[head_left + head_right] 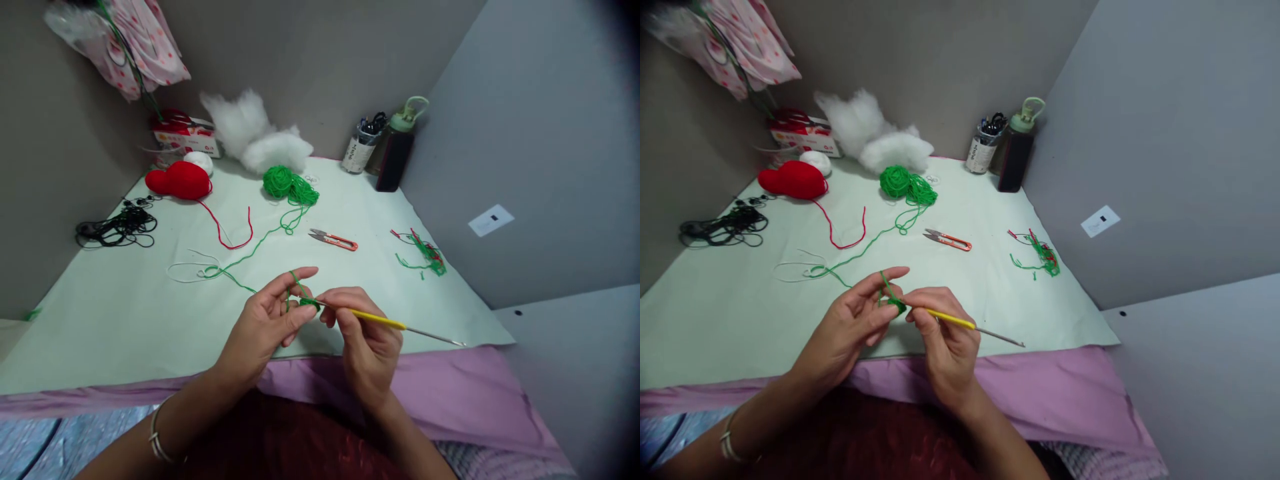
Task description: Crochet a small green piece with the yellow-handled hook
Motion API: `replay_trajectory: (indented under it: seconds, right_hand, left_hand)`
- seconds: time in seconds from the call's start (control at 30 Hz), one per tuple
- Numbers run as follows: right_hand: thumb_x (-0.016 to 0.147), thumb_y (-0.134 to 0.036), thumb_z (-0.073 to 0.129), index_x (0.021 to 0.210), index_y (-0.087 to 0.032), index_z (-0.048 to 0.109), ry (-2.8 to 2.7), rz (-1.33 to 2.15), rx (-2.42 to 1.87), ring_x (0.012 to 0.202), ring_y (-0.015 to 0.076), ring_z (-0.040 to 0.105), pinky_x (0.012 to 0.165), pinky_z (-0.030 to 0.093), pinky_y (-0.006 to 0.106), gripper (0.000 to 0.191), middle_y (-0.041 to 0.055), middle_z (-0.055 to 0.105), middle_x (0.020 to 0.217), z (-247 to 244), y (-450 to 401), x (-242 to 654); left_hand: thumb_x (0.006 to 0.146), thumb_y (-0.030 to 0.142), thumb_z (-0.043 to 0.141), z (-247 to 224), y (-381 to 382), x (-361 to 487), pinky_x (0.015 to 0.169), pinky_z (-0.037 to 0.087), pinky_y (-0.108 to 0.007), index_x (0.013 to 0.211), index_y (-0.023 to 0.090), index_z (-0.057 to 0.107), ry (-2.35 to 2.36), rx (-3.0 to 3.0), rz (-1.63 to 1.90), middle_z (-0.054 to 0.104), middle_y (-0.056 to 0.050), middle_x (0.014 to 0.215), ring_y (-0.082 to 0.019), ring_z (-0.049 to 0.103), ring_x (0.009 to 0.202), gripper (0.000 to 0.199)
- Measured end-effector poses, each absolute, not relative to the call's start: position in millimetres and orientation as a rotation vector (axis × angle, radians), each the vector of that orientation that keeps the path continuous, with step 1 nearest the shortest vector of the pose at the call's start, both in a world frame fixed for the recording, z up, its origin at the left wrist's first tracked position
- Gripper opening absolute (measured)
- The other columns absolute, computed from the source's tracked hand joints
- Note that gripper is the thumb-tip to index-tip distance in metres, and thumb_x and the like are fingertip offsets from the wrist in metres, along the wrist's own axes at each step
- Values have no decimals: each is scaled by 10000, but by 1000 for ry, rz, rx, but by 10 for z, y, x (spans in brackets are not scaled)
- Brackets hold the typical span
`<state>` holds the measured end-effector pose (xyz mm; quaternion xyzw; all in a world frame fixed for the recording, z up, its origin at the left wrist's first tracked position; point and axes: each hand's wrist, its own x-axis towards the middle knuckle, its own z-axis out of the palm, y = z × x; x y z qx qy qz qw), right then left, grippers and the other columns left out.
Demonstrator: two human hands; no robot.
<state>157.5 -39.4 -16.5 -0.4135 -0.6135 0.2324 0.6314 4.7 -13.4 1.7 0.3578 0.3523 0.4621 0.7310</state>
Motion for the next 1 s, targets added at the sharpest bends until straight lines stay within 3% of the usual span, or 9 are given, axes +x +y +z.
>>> replay_trajectory:
  seconds: [0.1,0.2,0.3,0.37,0.47,0.67,0.87,1.0]
  right_hand:
    - [1009,-108,633,1247,-278,763,-1650,179,-987,902,189,749,723,632,310,320,60,782,1035,-215,-403,1542]
    - [991,-108,658,1329,-271,740,-1778,-56,-947,967,217,757,750,644,336,384,92,788,1129,-233,-410,1526]
    - [1014,-107,616,1205,-269,777,-1518,232,-987,839,186,731,690,614,321,298,52,780,981,-179,-393,1497]
    - [1034,-149,601,1078,-261,795,-1318,486,-965,716,152,681,617,569,296,228,28,749,891,-131,-365,1463]
    - [1033,-236,640,1012,-255,808,-1246,703,-916,695,144,659,616,555,293,170,33,758,901,-102,-318,1411]
    - [1018,-320,687,995,-247,814,-1090,923,-907,663,123,666,617,552,255,149,23,771,863,-146,-268,1421]
    - [1046,-336,635,935,-211,765,-983,1089,-800,600,107,651,598,561,252,211,28,778,841,-109,-248,1453]
    - [1070,-318,587,967,-212,743,-1094,978,-857,631,121,684,603,585,260,215,30,780,872,-95,-285,1481]
  left_hand:
    - [803,246,932,-5,-131,15,452,301,-122,1252,282,816,775,734,1062,635,24,871,7,415,507,465]
    - [825,293,913,-10,-90,-57,445,273,-124,1216,205,831,656,550,933,498,72,667,3,295,469,409]
    - [826,252,906,-10,-51,-139,442,256,-122,1133,166,855,615,470,896,438,86,647,9,256,468,323]
    - [822,217,905,-10,-53,-167,449,269,-124,1117,194,859,643,509,954,528,57,742,21,315,476,299]
    - [851,224,887,-18,-98,-154,485,323,-138,1137,269,855,672,654,1011,626,32,827,10,437,496,291]
    - [934,270,802,-36,-150,-98,643,440,-202,1172,294,841,737,803,1019,674,3,936,-35,564,586,242]
    - [886,272,836,-24,-142,-107,587,402,-216,1115,270,844,777,811,1040,626,6,962,-36,495,574,230]
    - [885,274,831,-39,-150,-133,571,403,-212,1140,267,829,812,882,1043,621,4,935,-63,477,611,255]
